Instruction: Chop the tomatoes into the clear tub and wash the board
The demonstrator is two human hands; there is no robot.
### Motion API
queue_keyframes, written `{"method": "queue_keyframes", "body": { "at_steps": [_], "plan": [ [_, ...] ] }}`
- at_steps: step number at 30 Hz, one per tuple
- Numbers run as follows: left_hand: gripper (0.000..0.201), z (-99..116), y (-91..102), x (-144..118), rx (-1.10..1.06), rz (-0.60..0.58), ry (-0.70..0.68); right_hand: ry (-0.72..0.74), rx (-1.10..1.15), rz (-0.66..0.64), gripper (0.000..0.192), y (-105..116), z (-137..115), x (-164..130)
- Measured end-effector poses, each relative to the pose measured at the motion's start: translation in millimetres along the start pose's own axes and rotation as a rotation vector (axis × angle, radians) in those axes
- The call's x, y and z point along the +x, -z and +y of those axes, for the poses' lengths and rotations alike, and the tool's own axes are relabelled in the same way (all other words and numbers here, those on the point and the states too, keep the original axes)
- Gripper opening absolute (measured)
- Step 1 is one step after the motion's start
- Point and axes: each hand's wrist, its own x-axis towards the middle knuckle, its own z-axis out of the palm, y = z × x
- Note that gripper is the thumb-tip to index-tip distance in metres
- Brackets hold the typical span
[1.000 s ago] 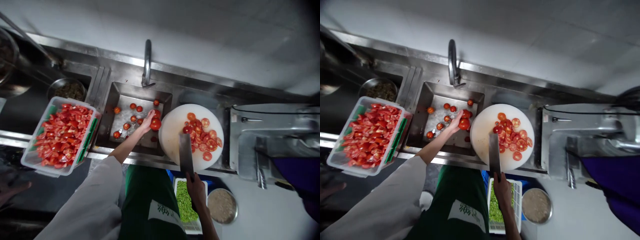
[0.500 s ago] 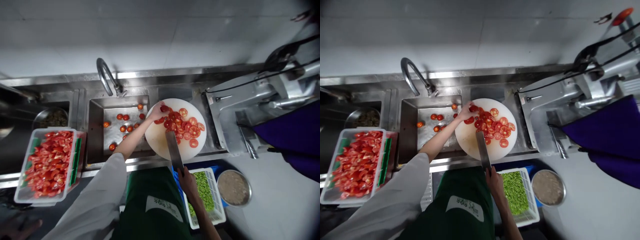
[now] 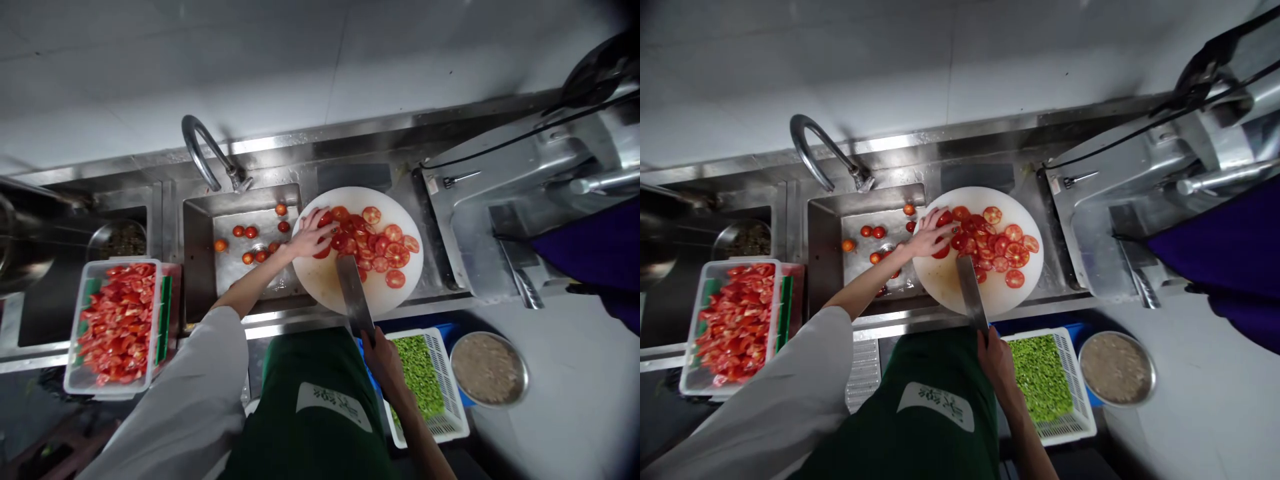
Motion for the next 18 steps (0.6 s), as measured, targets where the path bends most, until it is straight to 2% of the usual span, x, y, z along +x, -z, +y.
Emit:
{"method": "queue_keyframes", "body": {
  "at_steps": [3, 6, 9, 11, 13, 15, 18],
  "plan": [
    [0.057, 18.3, -11.3, -16.1, 0.021, 0.001, -0.043, -0.018, -0.018, 0.008, 0.02, 1.2, -0.6, -1.3],
    [0.058, 27.6, -21.0, -11.9, -0.037, 0.077, 0.005, -0.033, -0.026, 0.005, 0.02, 3.1, -1.0, -2.0],
    [0.048, 18.5, -21.8, -4.5, -0.139, 0.258, 0.076, -0.047, -0.029, -0.004, 0.022, 5.6, -2.1, -1.8],
    [0.035, -1.4, -15.1, -14.3, -0.202, 0.376, 0.221, -0.066, -0.056, -0.008, 0.024, 7.2, -3.0, -2.0],
    [0.031, -31.1, -5.0, -44.8, -0.228, 0.435, 0.488, -0.09, -0.09, -0.012, 0.028, 8.2, -3.6, -2.7],
    [0.033, -64.2, 3.1, -95.7, -0.213, 0.422, 0.769, -0.111, -0.114, -0.013, 0.031, 8.6, -3.7, -3.4],
    [0.029, -103.0, -1.1, -190.4, -0.205, 0.273, 1.071, -0.116, -0.131, 0.0, 0.036, 8.1, -2.8, -4.0]
  ]
}}
